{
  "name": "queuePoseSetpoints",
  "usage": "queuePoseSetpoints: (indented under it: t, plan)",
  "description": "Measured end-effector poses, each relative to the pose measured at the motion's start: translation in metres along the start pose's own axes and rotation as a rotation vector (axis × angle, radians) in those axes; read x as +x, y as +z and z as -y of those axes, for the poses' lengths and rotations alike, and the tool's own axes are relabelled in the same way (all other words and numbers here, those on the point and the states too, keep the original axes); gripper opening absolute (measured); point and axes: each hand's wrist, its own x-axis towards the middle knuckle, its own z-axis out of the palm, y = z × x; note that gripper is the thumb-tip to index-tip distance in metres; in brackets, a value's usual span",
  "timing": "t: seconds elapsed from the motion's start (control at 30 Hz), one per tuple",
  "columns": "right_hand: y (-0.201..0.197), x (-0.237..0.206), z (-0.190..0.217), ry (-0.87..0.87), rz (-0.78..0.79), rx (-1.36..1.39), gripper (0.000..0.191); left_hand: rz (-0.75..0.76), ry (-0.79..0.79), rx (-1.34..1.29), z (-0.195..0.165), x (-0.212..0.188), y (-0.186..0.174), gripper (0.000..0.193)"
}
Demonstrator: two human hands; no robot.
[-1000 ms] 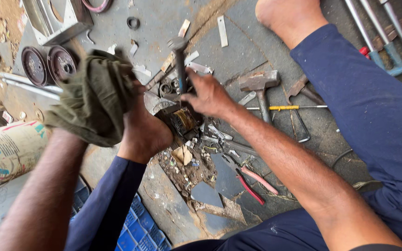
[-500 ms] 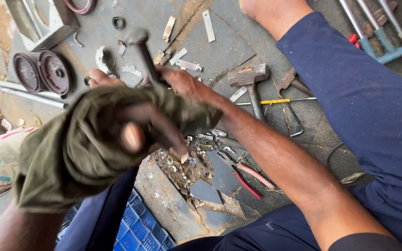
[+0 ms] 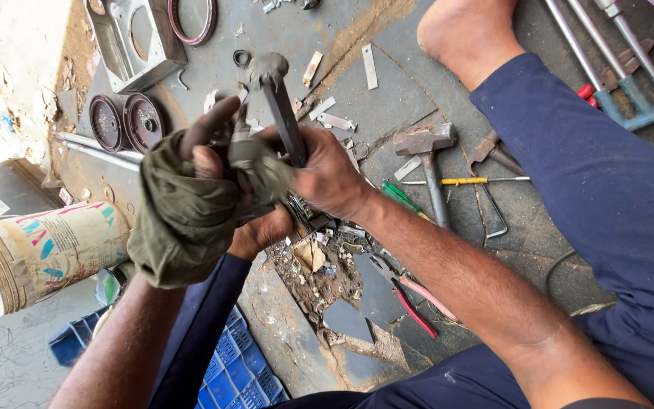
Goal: The person sits on the floor and uses a hammer to repeatedly strike a metal part wrapped in a cloth. They adjust the part's position and continue hammering to shape or separate components.
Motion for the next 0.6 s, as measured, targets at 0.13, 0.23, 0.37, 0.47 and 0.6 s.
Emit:
queuePoseSetpoints:
  t: [0.13,0.23,0.37,0.47,0.6]
  plan:
    - [-0.001,0.000,0.008,0.071,0.016,-0.255,0.024,0.001,0.137,0.241,0.015,-0.006,-0.005,0.080]
    - [-0.005,0.003,0.007,0.047,0.060,-0.294,0.021,0.120,-0.053,0.183,0.022,-0.009,0.002,0.075]
    - [-0.007,0.009,0.001,0.005,0.124,-0.265,0.024,0.214,0.054,0.578,0.047,-0.011,0.012,0.065]
    - [-0.010,0.009,-0.002,0.215,0.169,-0.211,0.029,0.193,0.098,0.477,0.077,-0.007,0.013,0.055]
    - [-0.021,0.007,-0.006,-0.033,0.189,-0.355,0.037,0.159,0.154,0.361,0.110,-0.001,0.009,0.044]
